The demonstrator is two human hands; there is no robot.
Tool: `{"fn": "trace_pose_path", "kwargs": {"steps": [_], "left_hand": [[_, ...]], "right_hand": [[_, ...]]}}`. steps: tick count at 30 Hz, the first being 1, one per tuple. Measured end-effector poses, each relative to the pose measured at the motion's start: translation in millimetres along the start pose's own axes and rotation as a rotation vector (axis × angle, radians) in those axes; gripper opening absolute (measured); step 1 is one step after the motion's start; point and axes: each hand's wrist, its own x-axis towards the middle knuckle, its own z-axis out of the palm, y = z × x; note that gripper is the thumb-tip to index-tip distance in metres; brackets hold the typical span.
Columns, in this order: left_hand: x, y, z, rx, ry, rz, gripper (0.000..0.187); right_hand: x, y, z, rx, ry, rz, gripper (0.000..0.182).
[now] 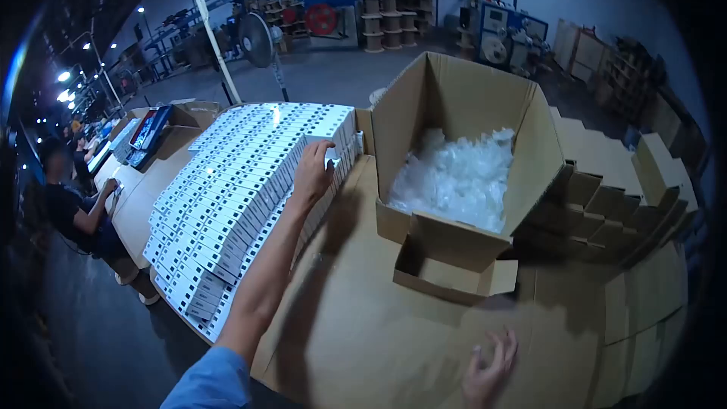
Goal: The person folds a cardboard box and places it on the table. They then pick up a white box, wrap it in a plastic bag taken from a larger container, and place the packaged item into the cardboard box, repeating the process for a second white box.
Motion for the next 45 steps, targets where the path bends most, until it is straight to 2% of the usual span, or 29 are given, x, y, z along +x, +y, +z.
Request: {"fn": "trace_pose_path", "kwargs": {"steps": [3, 6, 9, 10, 12, 13, 14, 16, 18, 19, 21, 22, 23, 24, 25, 26, 27, 28, 29, 31, 32, 34, 36, 37, 38, 39, 41, 42, 45], "left_hand": [[17, -57, 35, 0.219, -0.014, 0.087, 0.041], [18, -68, 43, 0.303, -0.079, 0.064, 0.048], [16, -64, 38, 0.293, -0.047, 0.022, 0.046], [15, -64, 38, 0.321, 0.009, 0.061, 0.036], [13, -64, 33, 0.331, -0.053, 0.043, 0.028], [11, -61, 28, 0.333, -0.09, 0.034, 0.025], [10, -57, 24, 0.376, -0.039, 0.047, 0.019], [9, -44, 4, 0.229, -0.061, -0.079, 0.023], [1, -2, -34, -0.019, 0.089, -0.191, 0.031], [-11, 18, -51, -0.089, 0.127, -0.229, 0.031], [-41, 77, -91, -0.283, 0.139, -0.452, 0.028], [-65, 102, -106, -0.254, 0.103, -0.488, 0.025], [-94, 127, -110, -0.648, 0.063, -0.726, 0.034], [-124, 151, -115, -0.898, 0.015, -0.744, 0.041], [-142, 179, -118, -0.831, -0.013, -0.574, 0.045], [-163, 210, -122, -1.037, -0.095, -0.793, 0.045], [-189, 228, -115, -1.187, -0.149, -0.871, 0.042], [-206, 242, -113, -1.165, -0.273, -0.835, 0.04], [-218, 254, -110, -1.219, -0.357, -0.85, 0.038], [-202, 268, -114, -1.271, -0.575, -0.956, 0.023], [-185, 265, -111, -1.136, -0.565, -0.776, 0.018], [-135, 253, -99, -0.865, -0.534, -0.418, 0.008], [-70, 262, -81, -0.736, -0.428, -0.331, 0.01], [-35, 263, -65, -0.658, -0.415, -0.13, 0.009], [-11, 261, -39, -0.551, -0.444, -0.043, 0.01], [12, 264, -5, -0.595, -0.455, 0.004, 0.014], [50, 263, 61, -0.443, -0.721, 0.047, 0.025], [61, 265, 95, -0.228, -0.826, 0.082, 0.036], [73, 263, 140, 0.097, -1.034, 0.297, 0.041]], "right_hand": [[-21, 7, -1, 0.061, -0.06, 0.046, 0.033], [-31, 8, 0, 0.057, -0.095, 0.044, 0.038], [-29, -11, 1, -0.026, -0.081, -0.026, 0.033], [-29, -13, 2, 0.017, -0.117, 0.006, 0.035], [-25, -14, 6, 0.1, -0.19, 0.066, 0.039], [-20, -23, 5, 0.105, -0.198, 0.05, 0.037], [-15, -35, 4, 0.105, -0.207, 0.041, 0.035], [-8, -48, 2, 0.138, -0.249, 0.004, 0.034], [-3, -48, 8, 0.214, -0.311, -0.062, 0.035], [-4, -49, 11, 0.315, -0.376, -0.024, 0.039], [-4, -55, 25, 0.533, -0.489, 0.038, 0.048], [-6, -59, 34, 0.673, -0.512, 0.116, 0.052], [-10, -64, 44, 0.814, -0.533, 0.196, 0.057], [-14, -68, 49, 0.958, -0.55, 0.277, 0.062], [-14, -71, 52, 1.015, -0.528, 0.303, 0.065], [-13, -73, 54, 1.073, -0.51, 0.328, 0.069], [-14, -73, 55, 1.129, -0.494, 0.354, 0.072], [-19, -65, 63, 1.153, -0.412, 0.303, 0.073], [-19, -58, 57, 1.134, -0.437, 0.33, 0.073], [-17, -43, 44, 1.101, -0.486, 0.378, 0.072], [-20, -34, 47, 1.107, -0.35, 0.323, 0.058], [-23, -10, 33, 0.996, -0.36, 0.383, 0.04], [-23, 12, 19, 0.912, -0.364, 0.426, 0.024], [-23, 21, 11, 0.883, -0.364, 0.442, 0.018], [-23, 27, 7, 0.854, -0.365, 0.455, 0.015], [-24, 31, 4, 0.855, -0.335, 0.458, 0.014], [-23, 37, -2, 0.856, -0.277, 0.46, 0.015], [-22, 38, -6, 0.867, -0.26, 0.467, 0.014], [-22, 44, -15, 0.825, -0.229, 0.462, 0.014]]}}
